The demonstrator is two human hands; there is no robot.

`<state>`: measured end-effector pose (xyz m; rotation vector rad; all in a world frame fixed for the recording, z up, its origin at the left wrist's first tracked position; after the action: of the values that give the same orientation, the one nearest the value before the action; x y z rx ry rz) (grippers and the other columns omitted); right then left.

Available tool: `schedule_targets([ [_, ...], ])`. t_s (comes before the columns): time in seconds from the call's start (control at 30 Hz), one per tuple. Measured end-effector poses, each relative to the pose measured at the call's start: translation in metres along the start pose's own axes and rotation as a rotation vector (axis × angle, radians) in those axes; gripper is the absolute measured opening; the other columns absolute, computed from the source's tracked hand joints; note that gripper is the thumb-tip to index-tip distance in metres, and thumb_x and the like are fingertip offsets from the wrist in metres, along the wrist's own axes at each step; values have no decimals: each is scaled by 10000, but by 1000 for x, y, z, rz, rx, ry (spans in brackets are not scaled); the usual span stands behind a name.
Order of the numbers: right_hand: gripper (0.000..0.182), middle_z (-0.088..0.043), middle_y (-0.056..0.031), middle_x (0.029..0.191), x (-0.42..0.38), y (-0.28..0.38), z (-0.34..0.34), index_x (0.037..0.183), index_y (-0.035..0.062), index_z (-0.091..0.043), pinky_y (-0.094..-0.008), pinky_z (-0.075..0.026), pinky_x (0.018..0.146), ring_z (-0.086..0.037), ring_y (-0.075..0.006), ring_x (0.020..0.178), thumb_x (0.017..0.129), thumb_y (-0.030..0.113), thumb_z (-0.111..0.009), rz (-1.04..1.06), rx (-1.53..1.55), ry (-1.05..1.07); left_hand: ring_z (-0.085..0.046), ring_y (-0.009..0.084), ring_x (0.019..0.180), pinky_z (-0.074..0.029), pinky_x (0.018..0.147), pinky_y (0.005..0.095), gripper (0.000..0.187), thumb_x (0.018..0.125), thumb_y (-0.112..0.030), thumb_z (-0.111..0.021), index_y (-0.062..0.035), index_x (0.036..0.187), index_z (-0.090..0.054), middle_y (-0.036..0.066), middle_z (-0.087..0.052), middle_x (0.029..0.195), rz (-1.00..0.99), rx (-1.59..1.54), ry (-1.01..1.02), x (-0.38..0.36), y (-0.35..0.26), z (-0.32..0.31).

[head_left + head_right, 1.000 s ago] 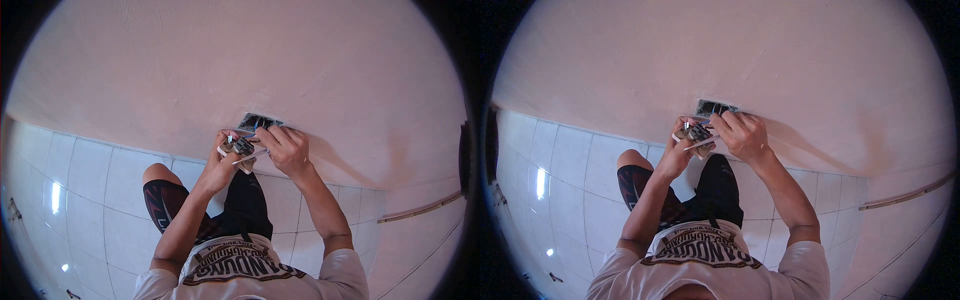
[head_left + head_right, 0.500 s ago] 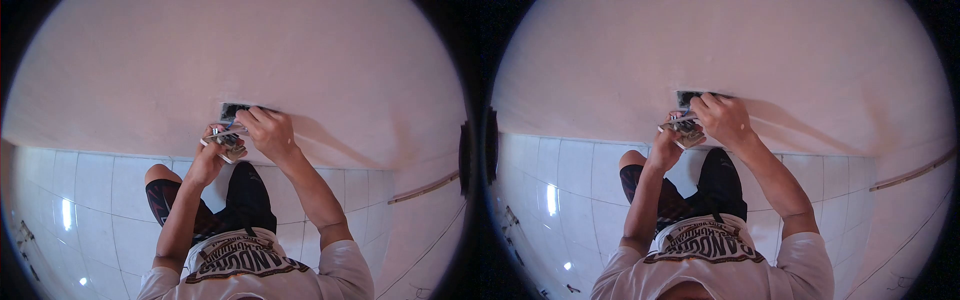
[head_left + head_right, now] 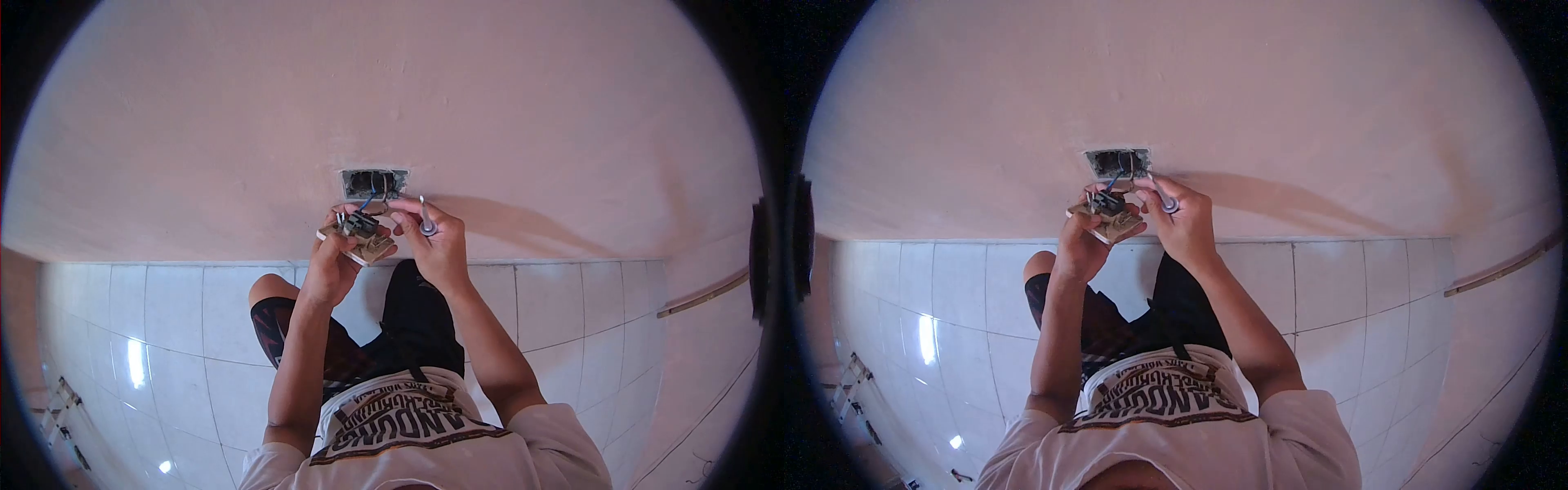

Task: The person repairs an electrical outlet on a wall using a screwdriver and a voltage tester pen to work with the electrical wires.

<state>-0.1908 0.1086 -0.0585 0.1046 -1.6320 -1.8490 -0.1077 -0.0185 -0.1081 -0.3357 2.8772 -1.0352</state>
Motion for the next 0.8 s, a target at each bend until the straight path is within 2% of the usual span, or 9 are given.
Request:
schedule_targets([
  [0.07,163,-729,-68,940,3,9,-7,1100,-14,-719,-232,-519,693,-658,-73,801,947,30,-686,123,-44,28,-657,363,1128,-547,992,582,454,848,-112,-489,-60,1297,-450,213,-638,1143,10,-40,-30,-2,1,-1],
  [0.17,213,-693,-46,954,-5,11,16,1176,-2,-668,-225,-495,662,-588,-50,748,969,42,-650,80,-134,-82,-644,368,1152,-548,1000,569,427,890,-191,-503,-17,1280,-504,203,-653,1135,115,-196,-11,-5,11,-4],
  [0.27,215,-634,-84,881,-29,18,45,1161,-9,-603,-284,-500,647,-625,-146,718,971,86,-638,-3,-81,-141,-625,373,1185,-549,1009,555,421,922,-264,-495,19,1228,-553,201,-661,1133,129,-305,-46,-6,20,-9],
  [0.37,230,-598,-56,999,-64,12,52,1230,-15,-552,-197,-456,607,-517,-57,666,1018,75,-565,-167,-162,-81,-609,372,1209,-548,1021,544,411,931,-281,-482,35,1176,-577,203,-658,1138,119,-318,-72,-7,26,-19],
  [0.47,213,-576,-45,979,-87,25,48,1219,-12,-557,-190,-427,571,-507,-51,647,1028,84,-550,-45,-82,-128,-582,381,1244,-489,1083,546,488,889,-301,-561,-1,1274,-558,230,-625,1233,100,-302,-30,-8,31,-25],
  [0.5,169,-586,-52,849,-90,29,54,1146,3,-609,-244,-416,560,-516,-86,619,990,67,-618,-11,-132,-217,-573,369,1257,-468,1102,544,503,879,-291,-568,-14,1297,-536,210,-620,1245,67,-292,2,-5,32,-23],
  [0.6,160,-615,-47,815,-82,16,64,1081,-3,-659,-242,-432,577,-557,-96,626,958,94,-689,-214,-135,-219,-553,334,1289,-422,1140,543,554,850,-248,-571,-51,1358,-474,156,-603,1271,-13,-257,79,3,42,-12],
  [0.7,156,-657,-49,801,-52,10,49,1027,-1,-702,-256,-451,602,-581,-110,663,925,112,-736,-186,-108,-115,-542,305,1304,-408,1142,546,586,826,-194,-550,-84,1390,-435,119,-585,1287,-41,-218,123,7,44,-11],
  [0.8,135,-688,-60,835,-32,19,29,1003,8,-726,-271,-462,620,-581,-110,690,915,109,-742,-9,-160,-26,-525,282,1319,-400,1141,526,605,810,-189,-554,-114,1399,-440,103,-564,1323,-49,-191,97,7,43,-6],
])
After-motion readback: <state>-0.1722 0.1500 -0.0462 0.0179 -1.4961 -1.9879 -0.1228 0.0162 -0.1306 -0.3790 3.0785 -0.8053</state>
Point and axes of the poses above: each hand's wrist, its own x-axis towards the middle knuckle, its own z-axis out of the back of the hand, y = z × x, the point moved 9 cm from there along x, towards the middle knuckle
